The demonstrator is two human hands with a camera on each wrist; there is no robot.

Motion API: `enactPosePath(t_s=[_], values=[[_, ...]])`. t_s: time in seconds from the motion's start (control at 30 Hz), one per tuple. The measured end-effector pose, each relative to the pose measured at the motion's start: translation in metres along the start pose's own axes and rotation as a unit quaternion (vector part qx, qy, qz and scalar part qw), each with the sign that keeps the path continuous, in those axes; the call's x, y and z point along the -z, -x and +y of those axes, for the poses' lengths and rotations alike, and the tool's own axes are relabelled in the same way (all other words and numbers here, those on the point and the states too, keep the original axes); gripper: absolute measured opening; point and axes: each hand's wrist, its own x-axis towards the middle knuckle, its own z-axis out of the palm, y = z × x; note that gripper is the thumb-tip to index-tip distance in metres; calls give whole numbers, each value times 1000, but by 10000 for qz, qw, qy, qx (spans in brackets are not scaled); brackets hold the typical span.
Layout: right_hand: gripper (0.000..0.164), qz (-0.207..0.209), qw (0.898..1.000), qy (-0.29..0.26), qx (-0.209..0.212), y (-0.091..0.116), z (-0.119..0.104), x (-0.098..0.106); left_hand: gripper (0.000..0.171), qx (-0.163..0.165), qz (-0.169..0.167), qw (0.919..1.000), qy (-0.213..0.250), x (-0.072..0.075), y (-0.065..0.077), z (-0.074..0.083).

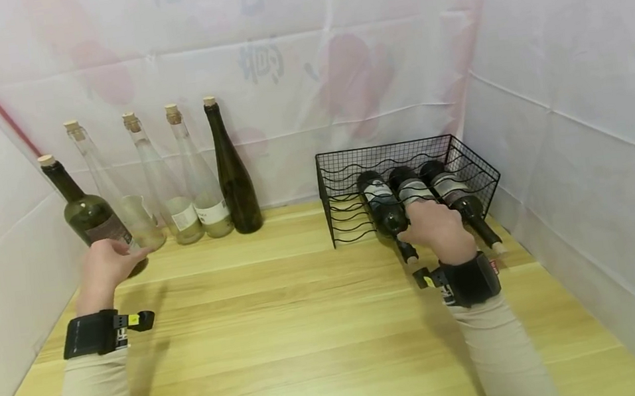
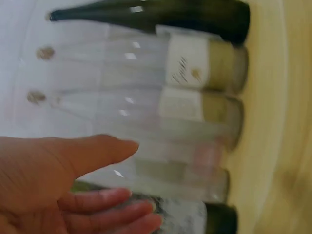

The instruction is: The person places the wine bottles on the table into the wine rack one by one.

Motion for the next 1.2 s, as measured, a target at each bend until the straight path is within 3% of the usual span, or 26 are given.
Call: enactPosePath(t_s=[0.2,0.3,0.4,0.57,0.67,0.77,0.83,0.97,1.1,1.2], values=[[52,50,9977,27,681,10,-34,-3,46,632,80,9977,215,-5,-7,-28],[50,-27,9952,-32,980,12,-49,-7,83,980,1,9941,470,-4,-12,-41],[50,-116,9922,-124,1236,13,-59,-11,108,1237,-177,9903,612,-1,-18,-52],[48,-198,9906,-212,1336,14,-63,-16,102,931,-166,9891,1130,-6,-26,-68],[47,-214,9899,-228,1382,13,-63,-18,92,664,-126,9813,1802,-12,-31,-75],[47,-209,9885,-206,1484,9,-64,-20,84,555,-70,9742,2187,-17,-36,-85],[47,-224,9874,-212,1550,7,-65,-21,78,482,-10,9723,2289,-18,-39,-91],[47,-381,9850,-332,1652,5,-66,-22,72,283,10,9762,2150,-20,-46,-102],[47,-473,9840,-421,1665,6,-64,-22,82,85,-171,9768,2134,-27,-53,-109],[46,-497,9842,-431,1643,6,-64,-24,89,155,-248,9779,2071,-34,-56,-113]])
